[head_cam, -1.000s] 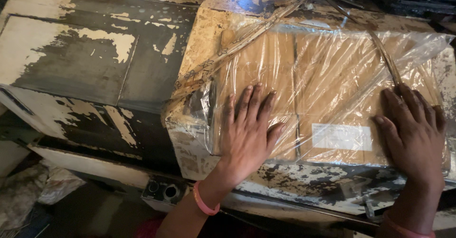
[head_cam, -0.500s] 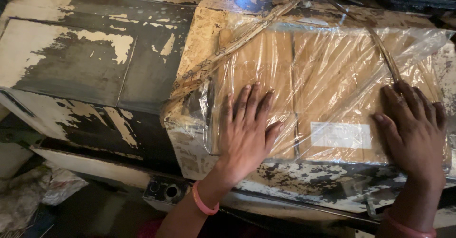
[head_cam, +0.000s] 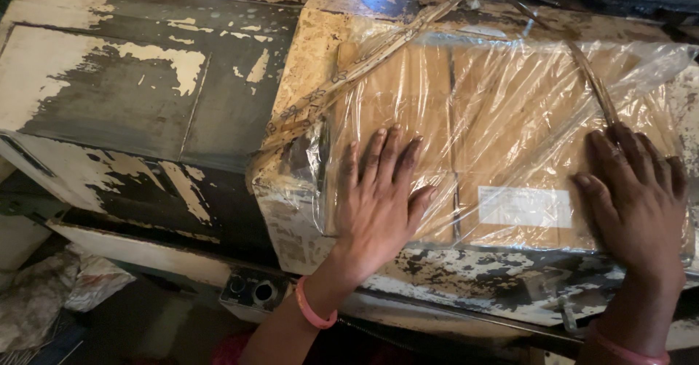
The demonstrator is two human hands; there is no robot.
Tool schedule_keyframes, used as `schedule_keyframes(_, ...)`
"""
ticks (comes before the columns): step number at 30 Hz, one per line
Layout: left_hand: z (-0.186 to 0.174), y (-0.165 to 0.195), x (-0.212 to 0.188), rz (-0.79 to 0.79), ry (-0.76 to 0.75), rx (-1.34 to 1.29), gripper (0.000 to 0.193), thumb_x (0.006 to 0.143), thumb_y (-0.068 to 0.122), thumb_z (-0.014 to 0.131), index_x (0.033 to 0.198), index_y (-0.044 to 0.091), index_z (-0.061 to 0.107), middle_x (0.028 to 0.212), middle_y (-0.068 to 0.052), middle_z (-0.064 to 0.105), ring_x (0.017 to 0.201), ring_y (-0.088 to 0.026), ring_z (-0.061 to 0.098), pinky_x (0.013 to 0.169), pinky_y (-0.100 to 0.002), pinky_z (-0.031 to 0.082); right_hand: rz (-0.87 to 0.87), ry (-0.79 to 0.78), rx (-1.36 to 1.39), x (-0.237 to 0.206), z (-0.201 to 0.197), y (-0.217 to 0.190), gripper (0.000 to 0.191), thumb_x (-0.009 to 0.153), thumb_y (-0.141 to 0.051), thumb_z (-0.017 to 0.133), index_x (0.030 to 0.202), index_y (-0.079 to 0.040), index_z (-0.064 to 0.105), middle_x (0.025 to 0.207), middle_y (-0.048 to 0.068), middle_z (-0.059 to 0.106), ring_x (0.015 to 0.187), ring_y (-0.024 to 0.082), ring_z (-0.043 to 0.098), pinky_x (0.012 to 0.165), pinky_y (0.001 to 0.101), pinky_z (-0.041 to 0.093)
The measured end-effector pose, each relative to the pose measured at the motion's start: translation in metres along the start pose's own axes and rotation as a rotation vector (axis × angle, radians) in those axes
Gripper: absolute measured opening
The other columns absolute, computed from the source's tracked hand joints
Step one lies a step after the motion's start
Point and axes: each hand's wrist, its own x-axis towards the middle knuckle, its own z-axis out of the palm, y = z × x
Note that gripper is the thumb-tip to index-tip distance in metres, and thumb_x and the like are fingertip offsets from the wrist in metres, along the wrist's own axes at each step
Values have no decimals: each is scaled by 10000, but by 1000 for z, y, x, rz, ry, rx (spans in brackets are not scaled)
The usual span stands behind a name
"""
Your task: The person repeatedly places a plastic-wrapped package onto a machine, pulls a lever to staple it, and removes the package. This cycle is performed multiple times with the same package.
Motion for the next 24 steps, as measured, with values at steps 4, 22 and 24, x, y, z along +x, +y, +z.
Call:
schedule_keyframes(4, -2, 0, 0, -2, -26, 4, 688, 1040, 549, 405, 1523, 62, 460, 1607, -228, 408, 1527, -373, 347, 1274, -617, 116, 11, -1, 1, 0, 1, 2, 601, 1116, -574, 357, 1599, -233, 459, 1702, 62, 379, 1537, 341, 353, 1298, 517, 104)
schedule_keyframes(22, -9, 2, -1, 0, 16, -34, 666, 1051, 521, 455, 1538, 66, 464, 1601, -232, 428, 1525, -374, 362, 1279, -620, 146, -11, -2, 24, 1, -7, -8, 597, 1102, -520, 402, 1592, -191, 489, 1688, 103, 405, 1529, 345, 361, 1283, 543, 135)
schedule_keyframes(24, -11, 3, -2, -2, 9, -35, 660, 1059, 521, 453, 1543, 72, 462, 1605, -227, 425, 1524, -377, 362, 1278, -618, 154, -7, -4, 36, 0, -12, -13, 591, 1111, -512, 400, 1590, -180, 493, 1680, 118, 408, 1537, 351, 360, 1280, 544, 141)
